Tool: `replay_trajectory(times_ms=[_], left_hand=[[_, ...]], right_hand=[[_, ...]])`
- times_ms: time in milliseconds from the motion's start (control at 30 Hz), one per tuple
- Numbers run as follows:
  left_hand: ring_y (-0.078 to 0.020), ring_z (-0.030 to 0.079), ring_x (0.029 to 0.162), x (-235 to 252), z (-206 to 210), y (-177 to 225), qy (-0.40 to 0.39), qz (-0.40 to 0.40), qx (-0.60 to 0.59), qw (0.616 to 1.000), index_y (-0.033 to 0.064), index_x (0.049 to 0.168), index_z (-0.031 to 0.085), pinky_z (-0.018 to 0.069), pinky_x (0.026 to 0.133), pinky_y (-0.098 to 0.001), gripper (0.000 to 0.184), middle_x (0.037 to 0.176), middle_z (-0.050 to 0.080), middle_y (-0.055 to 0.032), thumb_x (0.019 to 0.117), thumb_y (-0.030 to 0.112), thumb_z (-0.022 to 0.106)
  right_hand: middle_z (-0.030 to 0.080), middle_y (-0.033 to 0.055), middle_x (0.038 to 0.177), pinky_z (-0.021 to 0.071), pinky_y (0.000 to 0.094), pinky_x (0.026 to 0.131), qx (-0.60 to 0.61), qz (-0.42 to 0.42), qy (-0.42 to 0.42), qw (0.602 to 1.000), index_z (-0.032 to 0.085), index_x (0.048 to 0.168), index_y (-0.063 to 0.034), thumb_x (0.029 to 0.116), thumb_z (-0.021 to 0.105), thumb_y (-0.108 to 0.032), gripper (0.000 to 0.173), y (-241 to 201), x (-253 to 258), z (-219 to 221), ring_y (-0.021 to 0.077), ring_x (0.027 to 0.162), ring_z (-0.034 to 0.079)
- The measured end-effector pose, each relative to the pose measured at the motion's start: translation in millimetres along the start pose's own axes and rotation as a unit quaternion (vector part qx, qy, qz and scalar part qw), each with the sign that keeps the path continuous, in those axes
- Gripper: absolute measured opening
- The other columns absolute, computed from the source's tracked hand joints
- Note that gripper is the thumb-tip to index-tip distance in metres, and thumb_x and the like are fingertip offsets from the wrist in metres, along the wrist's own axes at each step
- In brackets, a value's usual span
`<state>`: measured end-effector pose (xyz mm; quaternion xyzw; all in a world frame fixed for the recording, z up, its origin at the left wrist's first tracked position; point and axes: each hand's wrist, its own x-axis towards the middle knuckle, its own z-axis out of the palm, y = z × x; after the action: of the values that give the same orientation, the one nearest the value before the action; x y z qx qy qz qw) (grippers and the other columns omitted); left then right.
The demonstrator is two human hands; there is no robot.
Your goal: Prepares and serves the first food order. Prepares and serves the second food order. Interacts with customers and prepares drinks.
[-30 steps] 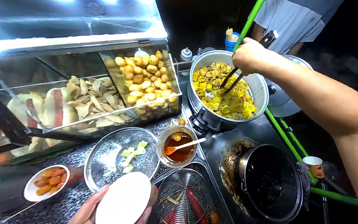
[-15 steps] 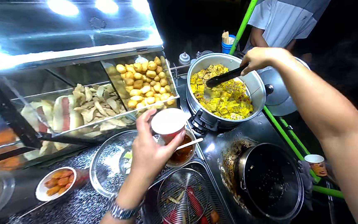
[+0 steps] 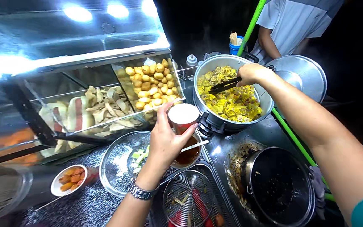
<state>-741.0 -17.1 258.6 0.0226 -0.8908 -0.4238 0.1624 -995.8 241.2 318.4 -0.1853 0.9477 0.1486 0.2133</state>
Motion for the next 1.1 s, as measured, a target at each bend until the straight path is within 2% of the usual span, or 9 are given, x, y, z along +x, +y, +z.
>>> replay_trajectory(times_ms=[100, 200, 333, 467, 533, 633, 700, 967, 1100], left_hand=[[-0.0295, 0.066, 0.113, 0.8, -0.4, -6.2, 0.004, -0.004, -0.004, 1.000, 0.0086, 0.149, 0.038, 0.0540, 0.094, -0.0535, 0.090, 0.126, 0.064, -0.0182, 0.0794, 0.043, 0.083], [-0.0340, 0.067, 0.112, 3.8, 0.8, -6.6, 0.001, -0.017, 0.004, 1.000, 0.0089, 0.149, 0.038, 0.0529, 0.092, -0.0579, 0.089, 0.124, 0.065, -0.0197, 0.0798, 0.042, 0.084], [-0.0349, 0.069, 0.103, 11.6, 7.3, -0.5, -0.015, -0.030, -0.019, 0.999, 0.0070, 0.149, 0.036, 0.0544, 0.087, -0.0580, 0.090, 0.118, 0.068, -0.0202, 0.0803, 0.037, 0.086], [-0.0297, 0.069, 0.108, 17.3, 15.3, 8.0, -0.012, -0.027, -0.087, 0.996, 0.0056, 0.152, 0.031, 0.0551, 0.093, -0.0518, 0.095, 0.123, 0.066, -0.0184, 0.0791, 0.026, 0.088], [-0.0258, 0.068, 0.110, 16.3, 17.2, 8.0, 0.002, -0.017, -0.112, 0.994, 0.0063, 0.152, 0.031, 0.0556, 0.095, -0.0470, 0.094, 0.125, 0.065, -0.0168, 0.0785, 0.022, 0.088], [-0.0222, 0.068, 0.111, 11.5, 13.3, 3.8, 0.020, -0.018, -0.120, 0.992, 0.0075, 0.151, 0.032, 0.0561, 0.095, -0.0441, 0.096, 0.125, 0.066, -0.0148, 0.0760, 0.022, 0.090], [-0.0206, 0.067, 0.114, 6.8, 7.3, 0.5, 0.017, -0.022, -0.112, 0.993, 0.0093, 0.153, 0.031, 0.0554, 0.098, -0.0432, 0.099, 0.128, 0.066, -0.0129, 0.0747, 0.024, 0.090], [-0.0200, 0.067, 0.114, 0.5, -4.5, -8.4, 0.015, -0.024, -0.089, 0.996, 0.0093, 0.153, 0.031, 0.0554, 0.098, -0.0420, 0.100, 0.127, 0.066, -0.0129, 0.0742, 0.026, 0.090], [-0.0209, 0.068, 0.113, 0.6, 3.2, -7.4, 0.006, -0.026, -0.099, 0.995, 0.0095, 0.153, 0.031, 0.0554, 0.098, -0.0432, 0.099, 0.126, 0.067, -0.0127, 0.0743, 0.024, 0.089]], right_hand=[[0.067, 0.0285, 0.111, 0.0451, 0.0680, 0.096, 0.022, -0.023, -0.019, 0.999, 0.072, 0.108, 0.0031, 0.1002, 0.067, -0.035, 0.039, 13.1, -4.0, -5.2, 0.0469, 0.114, 0.062], [0.071, 0.0239, 0.100, 0.0506, 0.0630, 0.087, 0.161, -0.057, 0.037, 0.985, 0.074, 0.117, -0.0011, 0.1014, 0.066, -0.033, 0.036, 51.5, -25.1, -10.1, 0.0401, 0.090, 0.067], [0.069, 0.0098, 0.093, 0.0492, 0.0364, 0.065, 0.302, -0.107, 0.070, 0.945, 0.068, 0.129, -0.0076, 0.1026, 0.062, -0.030, 0.036, 53.1, -98.2, -35.4, 0.0153, 0.068, 0.057], [0.066, 0.0045, 0.120, 0.0547, 0.0247, 0.076, 0.276, -0.231, 0.075, 0.930, 0.068, 0.131, -0.0094, 0.0995, 0.064, -0.029, 0.037, 37.1, -139.6, -47.1, 0.0057, 0.084, 0.063], [0.064, 0.0059, 0.117, 0.0538, 0.0287, 0.080, 0.228, -0.231, 0.124, 0.938, 0.068, 0.130, -0.0081, 0.0987, 0.065, -0.031, 0.039, 38.0, -138.1, -46.7, 0.0095, 0.089, 0.063], [0.064, 0.0219, 0.127, 0.0449, 0.0583, 0.101, 0.115, -0.146, 0.131, 0.974, 0.068, 0.129, 0.0001, 0.0983, 0.070, -0.031, 0.044, 44.6, -100.2, -35.2, 0.0375, 0.117, 0.062], [0.063, 0.0236, 0.129, 0.0438, 0.0669, 0.101, 0.039, -0.086, 0.088, 0.992, 0.069, 0.125, -0.0017, 0.0965, 0.072, -0.036, 0.045, 46.5, -59.0, -13.8, 0.0441, 0.121, 0.059], [0.063, 0.0194, 0.132, 0.0467, 0.0635, 0.099, -0.029, -0.104, 0.039, 0.993, 0.069, 0.123, -0.0029, 0.0981, 0.069, -0.035, 0.041, 18.1, -3.0, 26.2, 0.0416, 0.120, 0.061], [0.070, 0.0237, 0.112, 0.0469, 0.0634, 0.097, 0.103, -0.083, -0.021, 0.991, 0.073, 0.119, -0.0006, 0.1032, 0.062, -0.036, 0.040, 47.7, 1.1, 37.9, 0.0412, 0.108, 0.065]])
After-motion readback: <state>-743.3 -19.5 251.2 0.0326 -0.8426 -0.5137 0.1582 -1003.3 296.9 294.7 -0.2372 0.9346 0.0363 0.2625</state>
